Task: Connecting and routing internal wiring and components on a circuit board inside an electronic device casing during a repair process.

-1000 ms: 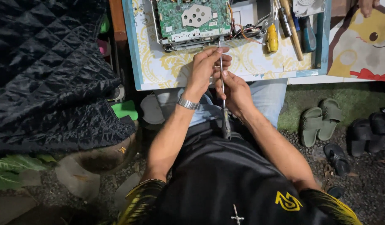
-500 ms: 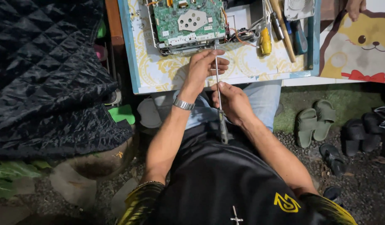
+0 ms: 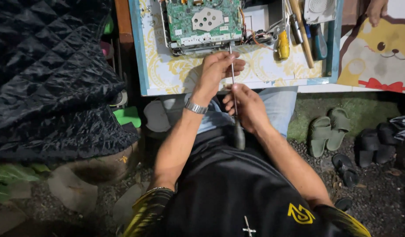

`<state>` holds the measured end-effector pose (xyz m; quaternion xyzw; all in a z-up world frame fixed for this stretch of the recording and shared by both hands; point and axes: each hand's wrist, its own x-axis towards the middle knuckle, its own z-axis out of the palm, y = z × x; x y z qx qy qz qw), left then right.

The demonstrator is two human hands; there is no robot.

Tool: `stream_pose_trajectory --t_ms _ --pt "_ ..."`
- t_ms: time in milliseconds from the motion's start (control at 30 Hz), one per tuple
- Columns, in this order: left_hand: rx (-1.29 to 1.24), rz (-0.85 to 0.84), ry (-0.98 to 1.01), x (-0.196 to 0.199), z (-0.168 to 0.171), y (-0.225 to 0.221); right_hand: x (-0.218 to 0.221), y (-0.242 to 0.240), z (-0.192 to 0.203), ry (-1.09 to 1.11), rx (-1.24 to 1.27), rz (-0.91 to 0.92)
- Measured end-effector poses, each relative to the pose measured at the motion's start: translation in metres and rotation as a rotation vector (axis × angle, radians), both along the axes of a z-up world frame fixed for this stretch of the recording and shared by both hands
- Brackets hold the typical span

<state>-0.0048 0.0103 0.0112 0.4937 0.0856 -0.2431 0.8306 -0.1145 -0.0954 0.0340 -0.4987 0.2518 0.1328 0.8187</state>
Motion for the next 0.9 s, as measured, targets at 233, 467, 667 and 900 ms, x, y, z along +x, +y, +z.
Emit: stream_pose_trajectory --t_ms 233,467,667,900 --pt "0.061 0.081 -0.042 0.002 -0.002 0.0 0.003 -0.005 -0.02 0.019 0.018 -0.04" --pt "0.061 0.069 -0.011 0.004 0.003 -0.002 0.0 -0.002 0.001 -0.052 -0.05 -0.07" --pt "0.169 0.071 -0.05 0.002 0.028 0.003 0.011 -0.007 0.008 0.051 0.013 -0.053" --pt "0.055 0.115 -0.075 0.006 0.016 -0.001 0.007 -0.006 0.017 -0.087 -0.206 -0.002"
